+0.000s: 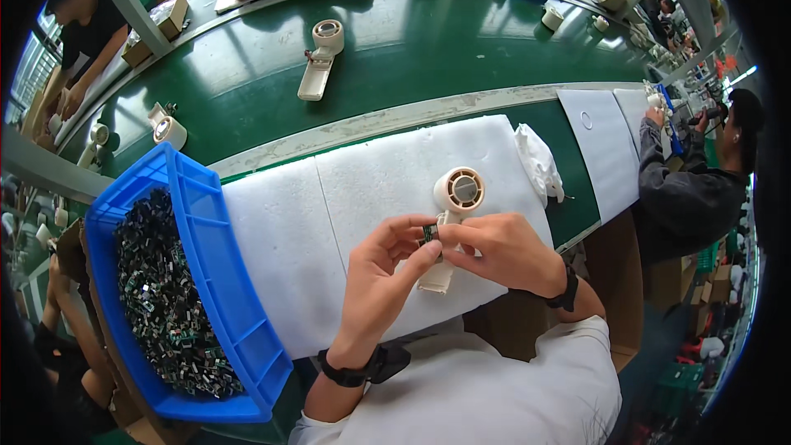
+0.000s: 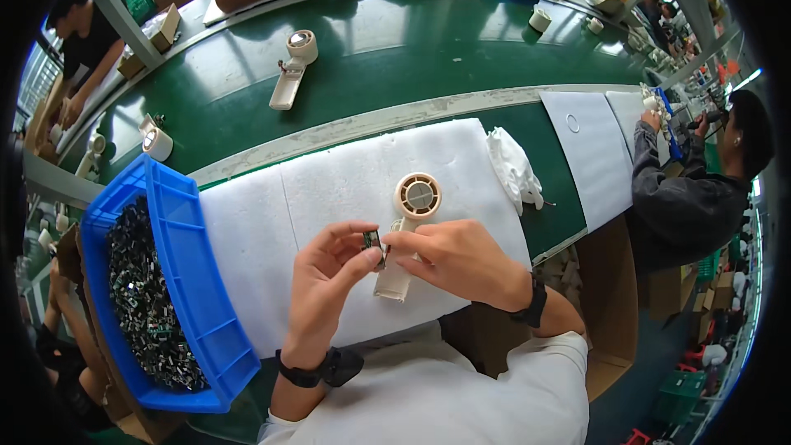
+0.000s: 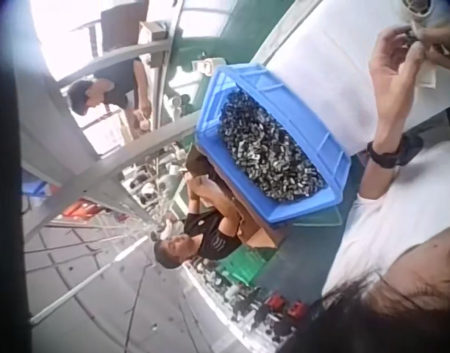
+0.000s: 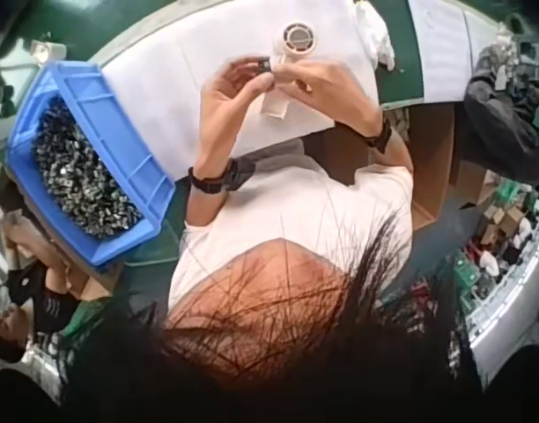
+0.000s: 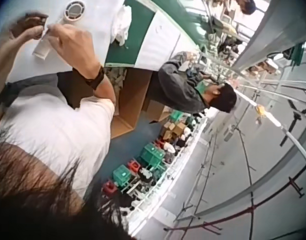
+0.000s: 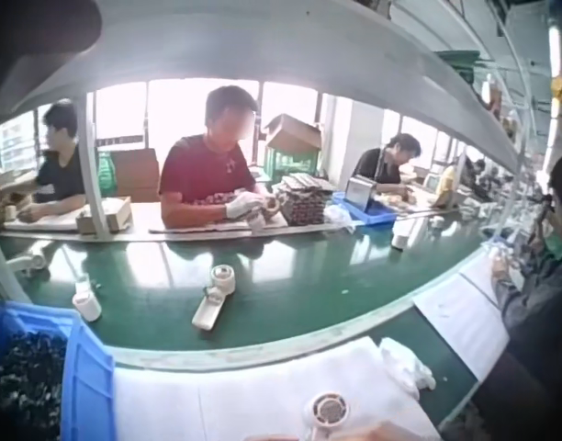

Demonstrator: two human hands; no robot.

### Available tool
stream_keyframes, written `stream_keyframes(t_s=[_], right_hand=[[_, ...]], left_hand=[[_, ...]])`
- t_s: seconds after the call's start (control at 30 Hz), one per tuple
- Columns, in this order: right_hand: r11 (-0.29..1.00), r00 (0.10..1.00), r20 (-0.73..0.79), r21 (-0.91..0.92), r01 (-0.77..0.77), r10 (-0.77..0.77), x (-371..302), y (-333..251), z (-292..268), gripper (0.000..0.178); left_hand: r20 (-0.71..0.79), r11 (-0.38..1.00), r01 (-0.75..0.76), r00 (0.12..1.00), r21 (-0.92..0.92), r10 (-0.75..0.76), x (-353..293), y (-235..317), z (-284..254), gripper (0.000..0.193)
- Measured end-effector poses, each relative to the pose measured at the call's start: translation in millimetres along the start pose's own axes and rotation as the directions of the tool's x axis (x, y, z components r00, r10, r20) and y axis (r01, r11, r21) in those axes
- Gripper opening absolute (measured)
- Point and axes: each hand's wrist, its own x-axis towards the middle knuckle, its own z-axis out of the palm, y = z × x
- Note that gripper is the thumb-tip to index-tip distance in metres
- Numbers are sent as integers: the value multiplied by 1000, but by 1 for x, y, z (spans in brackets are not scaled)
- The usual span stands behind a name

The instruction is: Assembling electronic components onto a plastic frame.

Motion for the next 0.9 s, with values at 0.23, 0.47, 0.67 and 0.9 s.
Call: stream_keyframes(t_s=[0.23, 0.47, 0.67, 0.9], right_hand=[[917, 940, -84, -268, 297, -329, 8, 13, 16, 31], [867, 930, -50, -384, 318, -364, 6, 12, 18, 22], [806, 900, 14, -438, 398, -436, 16, 4, 15, 12], [533, 714, 174, -552, 641, -678, 14, 7, 16, 16]], left_hand=[[-60, 982, -58, 996, 182, 70, -25, -40, -4, 28], [155, 743, -344, 937, 574, 314, -28, -36, -3, 31], [432, 375, -575, 808, 727, 401, -27, -41, -8, 31], [415, 453, -543, 837, 707, 355, -39, -42, -11, 29]])
